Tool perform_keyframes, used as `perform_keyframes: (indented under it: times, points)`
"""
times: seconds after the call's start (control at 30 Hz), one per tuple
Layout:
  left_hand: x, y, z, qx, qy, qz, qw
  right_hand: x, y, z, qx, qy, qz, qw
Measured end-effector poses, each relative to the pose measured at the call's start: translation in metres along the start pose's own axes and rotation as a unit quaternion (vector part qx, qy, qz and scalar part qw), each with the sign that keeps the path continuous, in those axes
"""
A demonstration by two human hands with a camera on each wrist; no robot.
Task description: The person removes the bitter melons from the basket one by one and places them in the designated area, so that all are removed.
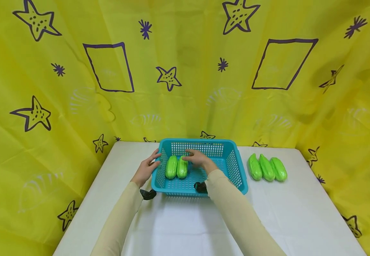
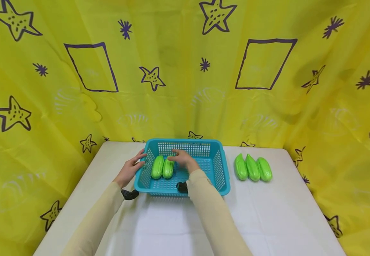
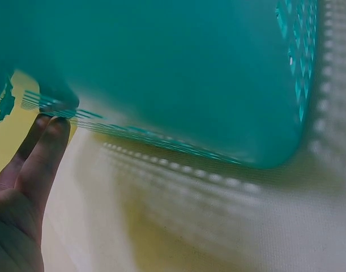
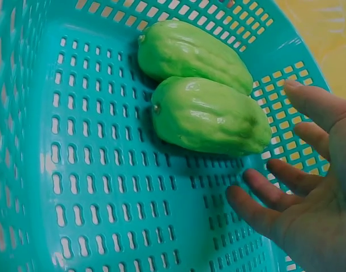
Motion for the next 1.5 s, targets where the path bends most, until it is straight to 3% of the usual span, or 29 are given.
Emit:
perform_keyframes:
  times: [0.13, 0.53, 0.83, 1.2, 1.43, 1.5]
  points:
    - [0.000, -0.001, 0.000, 0.001, 0.002, 0.000, 1.0000, 0.002, -0.001, 0.003, -0.023, -0.013, 0.020, 0.9995]
    - [-0.002, -0.001, -0.001, 0.002, 0.002, 0.003, 1.0000, 0.002, -0.002, 0.013, -0.061, 0.015, 0.014, 0.9979]
    - [0.000, -0.001, -0.001, 0.003, -0.005, 0.006, 1.0000, 0.005, -0.001, 0.015, -0.070, 0.000, 0.037, 0.9968]
    - [-0.002, -0.002, 0.000, 0.004, -0.011, 0.001, 0.9999, 0.004, -0.002, 0.016, -0.071, 0.014, 0.023, 0.9971]
    - [-0.032, -0.019, 0.003, 0.012, -0.005, 0.009, 0.9999, 0.006, -0.001, 0.015, -0.068, 0.013, 0.026, 0.9973]
    - [-0.035, -0.020, 0.002, 0.017, -0.007, 0.013, 0.9998, 0.006, -0.001, 0.014, -0.067, 0.014, 0.024, 0.9974]
Point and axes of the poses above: each hand's wrist, its own y-axis away from the middle knuckle, its own z-axis out of the palm, x = y × z, the point moved 4 cm from there along -y, towards the middle knuckle, and after that the axes turned 15 degrees about x, right-handed, at the moved point
